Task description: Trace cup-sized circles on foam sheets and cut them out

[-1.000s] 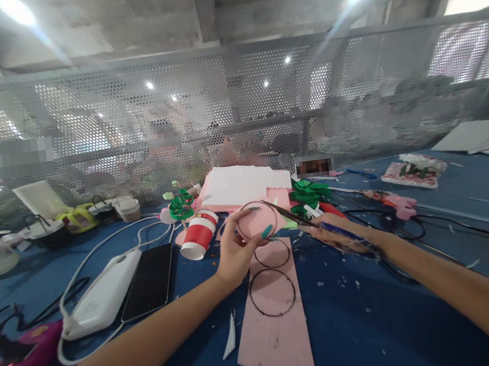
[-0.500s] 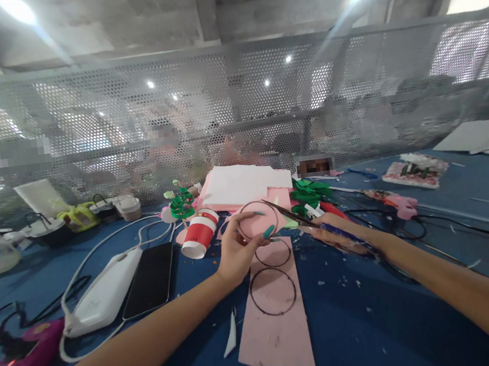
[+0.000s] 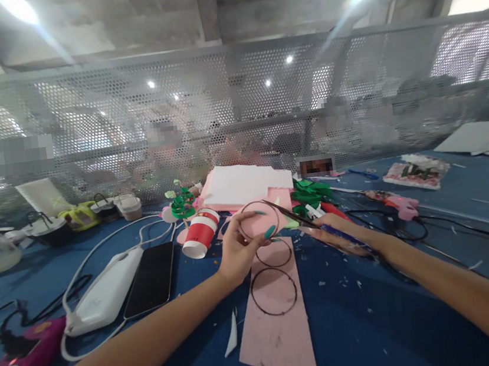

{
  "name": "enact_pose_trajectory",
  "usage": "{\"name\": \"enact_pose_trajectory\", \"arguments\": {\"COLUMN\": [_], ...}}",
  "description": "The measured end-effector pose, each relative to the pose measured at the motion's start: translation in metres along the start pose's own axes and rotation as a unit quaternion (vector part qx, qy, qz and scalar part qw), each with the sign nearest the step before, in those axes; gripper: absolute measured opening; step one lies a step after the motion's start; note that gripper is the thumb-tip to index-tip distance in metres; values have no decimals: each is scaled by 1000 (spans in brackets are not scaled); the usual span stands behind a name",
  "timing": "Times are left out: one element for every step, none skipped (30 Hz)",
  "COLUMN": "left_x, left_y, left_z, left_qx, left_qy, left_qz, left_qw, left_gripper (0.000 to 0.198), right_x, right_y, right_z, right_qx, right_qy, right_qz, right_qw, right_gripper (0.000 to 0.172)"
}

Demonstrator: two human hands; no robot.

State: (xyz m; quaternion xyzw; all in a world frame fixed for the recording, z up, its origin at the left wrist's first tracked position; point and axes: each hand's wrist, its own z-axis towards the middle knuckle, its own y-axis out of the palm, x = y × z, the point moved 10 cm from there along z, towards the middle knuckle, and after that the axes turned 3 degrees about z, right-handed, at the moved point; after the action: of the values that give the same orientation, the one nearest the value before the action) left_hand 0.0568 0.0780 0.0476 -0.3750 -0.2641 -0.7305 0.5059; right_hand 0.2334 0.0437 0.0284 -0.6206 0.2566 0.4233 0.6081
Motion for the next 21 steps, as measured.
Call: {"name": "enact_pose_trajectory", "arguments": {"left_x": [0,0,0,0,0,0,-1,-1,-2,-2,-3,-3,-3,-4,-4,-4,-4,-4,-4,-4,-4], "left_y": [0,0,0,1,1,1,1,1,1,1,1,1,1,1,2,2,2,2,2,2,1], "left_z": [0,0,0,0,0,1,1,1,1,1,1,1,1,1,2,2,2,2,1,2,2], "left_qx": [-1,-1,-2,-4,-6,-7,-8,-8,-8,-8,-8,-9,-10,-9,-9,-10,-9,-10,-10,-10,-10], "left_qy": [-1,-1,-2,-2,-1,-1,-1,-2,-4,-5,-6,-8,-9,-11,-13,-14,-15,-16,-16,-17,-18], "left_qz": [-1,-2,-3,-2,-3,-3,-4,-6,-7,-8,-11,-13,-16,-18,-20,-20,-20,-20,-21,-20,-18], "left_qw": [1000,1000,1000,1000,1000,1000,1000,1000,1000,1000,1000,1000,1000,1000,1000,1000,1000,1000,1000,1000,1000], "left_gripper": [43,43,43,43,43,44,44,44,44,43,43,44,44,44,44,44,44,44,44,44,44], "right_x": [-1,-2,-3,-2,0,2,4,6,7,8,8,7,7,6,5,4,4,4,4,3,3], "right_y": [0,1,2,2,2,1,1,0,0,0,0,0,0,0,0,0,0,0,0,0,0], "right_z": [0,0,1,1,2,2,3,3,3,4,4,3,3,3,2,2,2,2,2,2,2], "right_qx": [-2,-6,-11,-12,-14,-14,-13,-13,-13,-16,-17,-18,-18,-18,-17,-16,-15,-15,-16,-16,-16], "right_qy": [-4,-8,-13,-16,-16,-14,-12,-9,-6,-5,-7,-9,-10,-11,-12,-12,-12,-12,-13,-13,-14], "right_qz": [-7,-13,-20,-30,-38,-45,-49,-50,-49,-47,-46,-44,-41,-35,-29,-22,-17,-17,-21,-27,-35], "right_qw": [1000,1000,1000,999,999,999,999,999,999,999,999,999,999,999,999,1000,1000,1000,1000,999,999], "right_gripper": [45,44,44,44,43,43,42,42,42,41,41,41,41,41,40,41,41,42,42,43,44]}}
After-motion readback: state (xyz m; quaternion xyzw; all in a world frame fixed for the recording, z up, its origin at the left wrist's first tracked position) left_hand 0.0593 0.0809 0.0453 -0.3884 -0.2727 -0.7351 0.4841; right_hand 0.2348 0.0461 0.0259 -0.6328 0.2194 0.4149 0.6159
